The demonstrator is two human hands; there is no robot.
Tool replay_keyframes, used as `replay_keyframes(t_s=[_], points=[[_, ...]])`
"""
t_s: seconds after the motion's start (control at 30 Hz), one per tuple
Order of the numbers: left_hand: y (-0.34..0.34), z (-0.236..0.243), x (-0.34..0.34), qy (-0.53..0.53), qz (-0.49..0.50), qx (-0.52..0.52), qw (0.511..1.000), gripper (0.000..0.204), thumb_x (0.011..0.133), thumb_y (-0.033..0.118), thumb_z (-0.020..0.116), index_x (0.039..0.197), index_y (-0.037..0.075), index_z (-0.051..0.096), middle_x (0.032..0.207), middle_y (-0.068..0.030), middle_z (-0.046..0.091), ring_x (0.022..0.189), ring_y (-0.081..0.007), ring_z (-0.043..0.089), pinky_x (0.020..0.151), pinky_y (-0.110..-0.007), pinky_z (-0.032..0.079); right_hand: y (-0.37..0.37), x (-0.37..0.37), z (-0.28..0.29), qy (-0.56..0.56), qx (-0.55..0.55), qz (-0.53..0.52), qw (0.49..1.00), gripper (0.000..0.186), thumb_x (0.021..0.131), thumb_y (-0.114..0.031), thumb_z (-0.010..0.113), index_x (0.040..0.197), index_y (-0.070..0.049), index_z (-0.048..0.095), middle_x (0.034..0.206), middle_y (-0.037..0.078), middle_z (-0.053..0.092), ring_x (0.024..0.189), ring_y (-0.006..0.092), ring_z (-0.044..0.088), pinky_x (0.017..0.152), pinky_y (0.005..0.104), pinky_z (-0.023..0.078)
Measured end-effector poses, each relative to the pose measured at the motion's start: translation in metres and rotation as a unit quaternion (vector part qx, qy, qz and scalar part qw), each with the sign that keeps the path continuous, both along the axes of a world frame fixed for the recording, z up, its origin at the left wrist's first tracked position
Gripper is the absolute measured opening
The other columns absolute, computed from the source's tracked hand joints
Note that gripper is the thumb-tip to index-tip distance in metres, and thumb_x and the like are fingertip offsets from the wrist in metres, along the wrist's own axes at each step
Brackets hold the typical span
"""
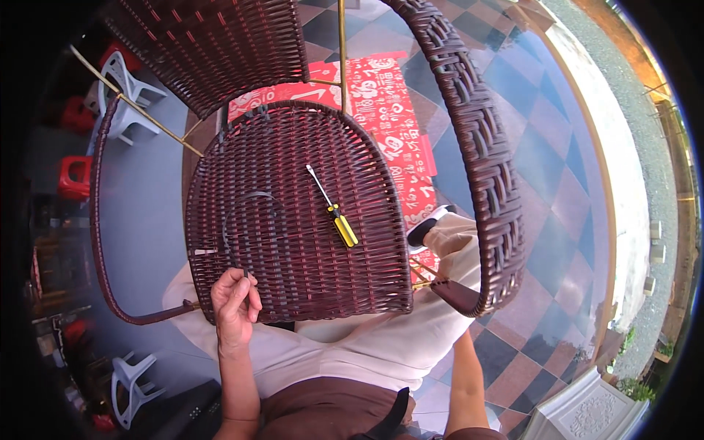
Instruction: The person repairs a wicker chair by threading a dark plastic strap through the woven seat, using a screwdriver to pry open gaps in the weave and guide the strap, and trimming the excess with scissors.
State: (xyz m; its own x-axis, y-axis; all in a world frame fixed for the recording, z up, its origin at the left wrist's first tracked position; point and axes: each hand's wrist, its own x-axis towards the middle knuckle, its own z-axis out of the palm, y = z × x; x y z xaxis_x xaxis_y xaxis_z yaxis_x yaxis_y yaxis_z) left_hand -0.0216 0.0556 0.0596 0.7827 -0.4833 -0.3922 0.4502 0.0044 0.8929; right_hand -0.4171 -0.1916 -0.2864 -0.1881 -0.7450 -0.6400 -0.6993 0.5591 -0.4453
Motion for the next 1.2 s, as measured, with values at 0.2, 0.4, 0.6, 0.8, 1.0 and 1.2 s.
replay_keyframes(t_s=[0.2, 0.4, 0.6, 0.8, 1.0, 1.2], points=[[0.003, -0.003, 0.006, -0.004, 0.010, -0.005, 1.000, 0.010, 0.086, 0.011, 0.053, 0.084, 0.001, 0.055, 0.056, -0.0059, 0.055, 0.038, -0.0063, 0.041, 0.035, -0.016, 0.029, 0.031, 0.012, -0.018, 0.106, 0.016, 0.037, 0.994, 0.023, 0.081, -0.025, 0.054, 0.079, -0.003, 0.050, 0.063, 0.002, 0.048, 0.057, 0.0101, 0.048, 0.050, 0.0266, 0.038], [0.010, -0.008, 0.011, 0.012, 0.064, -0.026, 0.998, 0.009, 0.085, 0.011, 0.054, 0.086, 0.002, 0.055, 0.057, -0.0053, 0.055, 0.039, -0.0066, 0.041, 0.036, -0.016, 0.030, -0.024, 0.014, 0.083, 0.030, -0.424, -0.064, 0.903, 0.024, 0.083, -0.026, 0.051, 0.080, -0.002, 0.050, 0.064, 0.001, 0.047, 0.058, 0.0095, 0.046, 0.052, 0.0265, 0.037], [0.021, -0.015, 0.021, 0.029, 0.071, -0.066, 0.995, 0.010, 0.086, 0.012, 0.053, 0.085, 0.003, 0.055, 0.057, -0.0045, 0.053, 0.038, -0.0064, 0.039, 0.036, -0.017, 0.029, -0.006, 0.147, 0.388, -0.185, -0.753, -0.008, 0.631, 0.018, 0.092, -0.023, 0.039, 0.091, -0.006, 0.046, 0.068, 0.003, 0.041, 0.058, 0.0101, 0.036, 0.049, 0.0230, 0.028], [0.043, -0.019, 0.023, 0.029, 0.109, -0.110, 0.988, 0.010, 0.086, 0.012, 0.053, 0.083, 0.003, 0.054, 0.054, -0.0032, 0.050, 0.037, -0.0065, 0.037, 0.034, -0.017, 0.027, 0.094, 0.311, 0.403, -0.323, -0.405, 0.504, 0.691, 0.019, 0.075, 0.000, 0.062, 0.094, 0.002, 0.058, 0.078, 0.012, 0.057, 0.066, 0.0257, 0.057, 0.059, 0.0335, 0.045], [0.099, -0.012, 0.017, -0.003, 0.230, -0.131, 0.964, 0.010, 0.086, 0.009, 0.052, 0.089, 0.000, 0.053, 0.064, -0.0024, 0.051, 0.036, -0.0050, 0.034, 0.031, -0.017, 0.024, 0.101, 0.397, 0.295, -0.234, -0.399, 0.528, 0.712, 0.016, 0.076, -0.008, 0.064, 0.090, -0.002, 0.062, 0.076, 0.012, 0.054, 0.062, 0.0279, 0.056, 0.056, 0.0356, 0.046], [0.165, -0.001, 0.021, -0.058, 0.238, -0.191, 0.951, 0.011, 0.091, 0.013, 0.046, 0.087, 0.003, 0.044, 0.056, 0.0007, 0.038, 0.035, -0.0032, 0.026, 0.030, -0.016, 0.022, 0.108, 0.404, 0.280, -0.183, -0.407, 0.531, 0.720, 0.014, 0.073, -0.010, 0.064, 0.087, -0.005, 0.063, 0.078, 0.011, 0.055, 0.068, 0.0294, 0.057, 0.061, 0.0371, 0.046]])
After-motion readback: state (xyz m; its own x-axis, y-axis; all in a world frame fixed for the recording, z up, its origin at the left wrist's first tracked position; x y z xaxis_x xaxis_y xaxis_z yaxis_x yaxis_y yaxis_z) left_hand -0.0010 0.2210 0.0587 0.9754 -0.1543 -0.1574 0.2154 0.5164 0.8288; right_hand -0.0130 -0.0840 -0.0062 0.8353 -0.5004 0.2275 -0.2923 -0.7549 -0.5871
